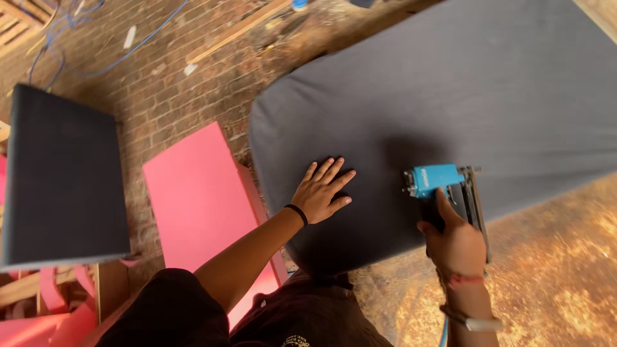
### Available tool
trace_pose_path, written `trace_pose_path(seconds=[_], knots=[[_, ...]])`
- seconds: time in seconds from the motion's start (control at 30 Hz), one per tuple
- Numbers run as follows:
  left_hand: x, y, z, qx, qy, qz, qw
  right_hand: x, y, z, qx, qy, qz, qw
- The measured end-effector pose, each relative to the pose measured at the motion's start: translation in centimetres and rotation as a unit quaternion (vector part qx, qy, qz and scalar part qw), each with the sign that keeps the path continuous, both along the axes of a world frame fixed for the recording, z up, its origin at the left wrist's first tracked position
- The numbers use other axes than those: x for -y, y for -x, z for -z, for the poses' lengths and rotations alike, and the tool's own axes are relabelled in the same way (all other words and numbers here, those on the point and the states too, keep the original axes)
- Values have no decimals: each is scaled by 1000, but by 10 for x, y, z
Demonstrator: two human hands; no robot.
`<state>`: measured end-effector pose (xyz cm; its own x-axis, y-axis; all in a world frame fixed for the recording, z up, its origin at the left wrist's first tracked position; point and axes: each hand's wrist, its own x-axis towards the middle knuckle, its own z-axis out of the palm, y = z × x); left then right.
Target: The person stretches gray fabric over a foam cushion on a workbench, pulling the edges taut and folding them under. They use a pneumatic nail gun to staple the fabric to the cushion base, working around the sides and repositioning the cushion as they go.
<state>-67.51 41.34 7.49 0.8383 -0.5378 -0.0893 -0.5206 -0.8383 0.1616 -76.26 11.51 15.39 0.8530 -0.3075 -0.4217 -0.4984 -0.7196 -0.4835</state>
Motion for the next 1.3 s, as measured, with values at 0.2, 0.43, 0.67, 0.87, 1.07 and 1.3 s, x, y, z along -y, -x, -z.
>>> trace_pose_path(seconds=[0.2, 0.43, 0.67, 0.87, 1.07, 1.3], knots=[[-70, -68, -11, -19, 2, -80, 997, -64, -52, 33, 166, 94, -74, 979], [-143, -245, -1, -97, 78, -146, 981, -73, -34, 71, 84, 190, 26, 978], [-176, -330, 38, -535, 255, -216, 776, -132, -5, 65, 223, 153, 143, 952], [-188, -294, 58, -676, 482, -188, 524, -157, 24, 57, 241, 166, 210, 933], [-193, -172, 57, -698, 419, -113, 569, -157, 50, 43, 176, 178, 321, 913], [-200, -115, 119, -756, 41, 162, 633, -172, 84, 24, 205, 148, 423, 870]])
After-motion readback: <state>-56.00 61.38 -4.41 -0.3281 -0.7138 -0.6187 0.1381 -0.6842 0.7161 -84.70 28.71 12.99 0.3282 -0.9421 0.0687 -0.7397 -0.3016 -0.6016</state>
